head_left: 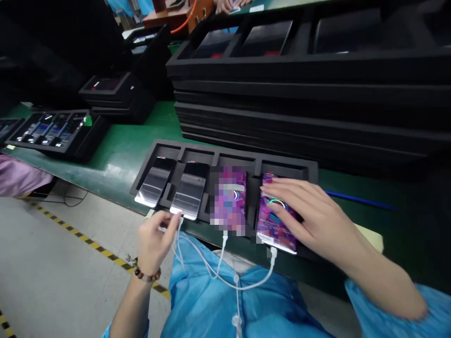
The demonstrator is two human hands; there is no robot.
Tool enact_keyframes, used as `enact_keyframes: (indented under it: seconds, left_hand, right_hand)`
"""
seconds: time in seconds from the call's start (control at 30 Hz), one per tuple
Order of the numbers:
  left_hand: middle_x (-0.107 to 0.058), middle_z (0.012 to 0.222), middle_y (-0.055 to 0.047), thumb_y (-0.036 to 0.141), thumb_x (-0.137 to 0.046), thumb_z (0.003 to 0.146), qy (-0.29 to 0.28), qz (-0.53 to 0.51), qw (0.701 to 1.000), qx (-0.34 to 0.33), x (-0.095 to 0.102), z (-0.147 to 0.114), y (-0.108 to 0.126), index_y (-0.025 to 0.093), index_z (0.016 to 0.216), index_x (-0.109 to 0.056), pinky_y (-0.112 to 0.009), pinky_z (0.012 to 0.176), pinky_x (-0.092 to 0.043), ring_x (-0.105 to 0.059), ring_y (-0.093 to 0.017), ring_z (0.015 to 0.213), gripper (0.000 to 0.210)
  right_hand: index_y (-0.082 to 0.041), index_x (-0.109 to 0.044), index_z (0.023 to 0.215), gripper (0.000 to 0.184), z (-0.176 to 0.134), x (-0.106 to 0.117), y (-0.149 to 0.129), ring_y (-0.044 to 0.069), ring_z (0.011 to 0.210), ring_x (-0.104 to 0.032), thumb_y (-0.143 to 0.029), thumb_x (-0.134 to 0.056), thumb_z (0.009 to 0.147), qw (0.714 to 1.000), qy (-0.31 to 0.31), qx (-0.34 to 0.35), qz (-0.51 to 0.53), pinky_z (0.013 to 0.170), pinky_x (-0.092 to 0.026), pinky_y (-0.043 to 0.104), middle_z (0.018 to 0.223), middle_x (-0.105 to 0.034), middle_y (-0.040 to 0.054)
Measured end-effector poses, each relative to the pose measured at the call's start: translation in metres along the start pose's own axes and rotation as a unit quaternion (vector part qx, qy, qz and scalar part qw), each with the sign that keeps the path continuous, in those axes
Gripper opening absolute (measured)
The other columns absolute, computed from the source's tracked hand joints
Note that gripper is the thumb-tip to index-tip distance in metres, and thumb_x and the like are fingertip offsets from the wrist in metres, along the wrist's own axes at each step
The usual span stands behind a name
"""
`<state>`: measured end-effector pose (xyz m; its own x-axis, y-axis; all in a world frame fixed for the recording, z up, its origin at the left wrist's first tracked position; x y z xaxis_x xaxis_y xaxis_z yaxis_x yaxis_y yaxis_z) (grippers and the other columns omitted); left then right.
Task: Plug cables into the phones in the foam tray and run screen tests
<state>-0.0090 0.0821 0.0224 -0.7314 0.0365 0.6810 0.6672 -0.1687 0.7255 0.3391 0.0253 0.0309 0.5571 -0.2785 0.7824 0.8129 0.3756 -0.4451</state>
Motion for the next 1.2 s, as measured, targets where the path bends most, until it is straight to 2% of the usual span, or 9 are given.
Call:
enact_keyframes:
  seconds: [0.07,0.1,0.23,0.37,0.57,0.7,0.83,1.03,1.2]
  left_hand:
    - [-0.079,0.085,-0.004,0.040,-0.072,0.103,0.063,0.052,0.991,-0.106,0.018,0.005,0.009,0.022,0.094,-0.077,-0.035,0.080,-0.054,-0.070,-0.022,0.081,0.020]
    - [-0.081,0.094,-0.005,0.037,-0.072,0.102,0.055,0.069,0.984,-0.157,0.022,0.009,0.013,0.023,0.104,-0.077,-0.037,0.088,-0.054,-0.071,-0.024,0.091,0.015]
    - [-0.081,0.127,-0.008,0.045,-0.071,0.102,-0.093,0.133,0.947,-0.276,0.008,0.035,0.019,0.025,0.135,-0.070,-0.050,0.117,-0.043,-0.070,-0.029,0.119,0.039]
    - [-0.063,0.160,-0.016,0.057,-0.067,0.102,-0.126,0.187,0.937,-0.267,-0.009,0.063,0.021,0.022,0.155,-0.055,-0.059,0.133,-0.022,-0.056,-0.036,0.148,0.065]
    - [-0.067,0.154,-0.014,0.054,-0.064,0.104,-0.127,0.171,0.933,-0.289,-0.012,0.063,0.034,0.024,0.158,-0.051,-0.057,0.135,-0.020,-0.058,-0.034,0.145,0.063]
    - [-0.072,0.147,-0.011,0.048,-0.068,0.102,-0.128,0.168,0.932,-0.295,-0.006,0.054,0.038,0.026,0.153,-0.056,-0.055,0.133,-0.023,-0.063,-0.033,0.137,0.057]
    - [-0.075,0.143,-0.010,0.046,-0.070,0.102,-0.119,0.166,0.937,-0.283,0.001,0.049,0.040,0.025,0.149,-0.059,-0.053,0.131,-0.026,-0.066,-0.032,0.132,0.053]
    - [-0.081,0.129,-0.010,0.054,-0.070,0.102,-0.148,0.189,0.931,-0.274,-0.010,0.053,0.036,0.024,0.138,-0.069,-0.052,0.133,-0.024,-0.070,-0.031,0.128,0.048]
    - [-0.053,0.169,-0.020,0.078,-0.065,0.096,-0.135,0.189,0.945,-0.232,-0.024,0.076,0.048,0.018,0.163,-0.053,-0.060,0.136,-0.016,-0.046,-0.040,0.159,0.090]
  right_hand:
    - [-0.028,-0.066,0.149,0.039,-0.027,0.002,-0.006,0.035,0.135,-0.068,-0.031,-0.059,0.111,1.000,0.015,0.010,0.009,0.109,-0.054,0.054,0.134,-0.080,0.0092]
    - [-0.029,-0.063,0.152,0.041,-0.038,0.002,-0.009,0.035,0.135,-0.068,-0.032,-0.057,0.111,0.999,0.017,0.021,0.020,0.109,-0.054,0.054,0.135,-0.079,0.0093]
    - [-0.029,-0.061,0.155,0.044,-0.056,-0.002,-0.002,0.036,0.135,-0.067,-0.039,-0.052,0.113,1.000,0.007,0.018,0.012,0.108,-0.054,0.057,0.136,-0.079,0.0104]
    - [-0.025,-0.060,0.157,0.047,-0.039,0.000,0.009,0.042,0.141,-0.061,-0.038,-0.052,0.113,0.995,0.040,-0.076,-0.059,0.108,-0.051,0.064,0.144,-0.075,0.0144]
    - [-0.030,-0.062,0.156,0.044,0.004,-0.034,-0.043,0.032,0.144,-0.062,-0.037,-0.051,0.114,0.989,-0.102,0.077,0.068,0.121,-0.049,0.059,0.144,-0.077,0.0068]
    - [-0.025,-0.073,0.141,0.039,0.021,-0.025,-0.007,0.039,0.136,-0.067,-0.041,-0.053,0.113,0.999,0.008,-0.022,-0.028,0.116,-0.050,0.065,0.135,-0.079,0.0137]
    - [-0.025,-0.075,0.130,0.031,0.016,-0.001,0.036,0.037,0.122,-0.072,-0.041,-0.055,0.112,0.986,0.120,-0.117,-0.008,0.105,-0.055,0.059,0.123,-0.081,0.0130]
    - [-0.027,-0.075,0.118,0.024,0.006,-0.004,0.044,0.032,0.111,-0.074,-0.039,-0.055,0.112,0.983,0.117,-0.128,0.061,0.095,-0.057,0.052,0.115,-0.081,0.0096]
    - [-0.026,-0.075,0.119,0.025,0.006,-0.009,0.046,0.033,0.113,-0.072,-0.039,-0.054,0.113,0.982,0.107,-0.141,0.070,0.099,-0.056,0.053,0.118,-0.081,0.0097]
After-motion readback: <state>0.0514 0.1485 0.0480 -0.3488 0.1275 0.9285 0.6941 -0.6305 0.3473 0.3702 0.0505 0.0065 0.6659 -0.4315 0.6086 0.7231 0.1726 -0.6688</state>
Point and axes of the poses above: each hand's wrist, its own z-axis towards the middle knuckle, its own x-axis out of the back of the hand, y = z × x, the point moved 5 cm from there along z, towards the middle knuckle
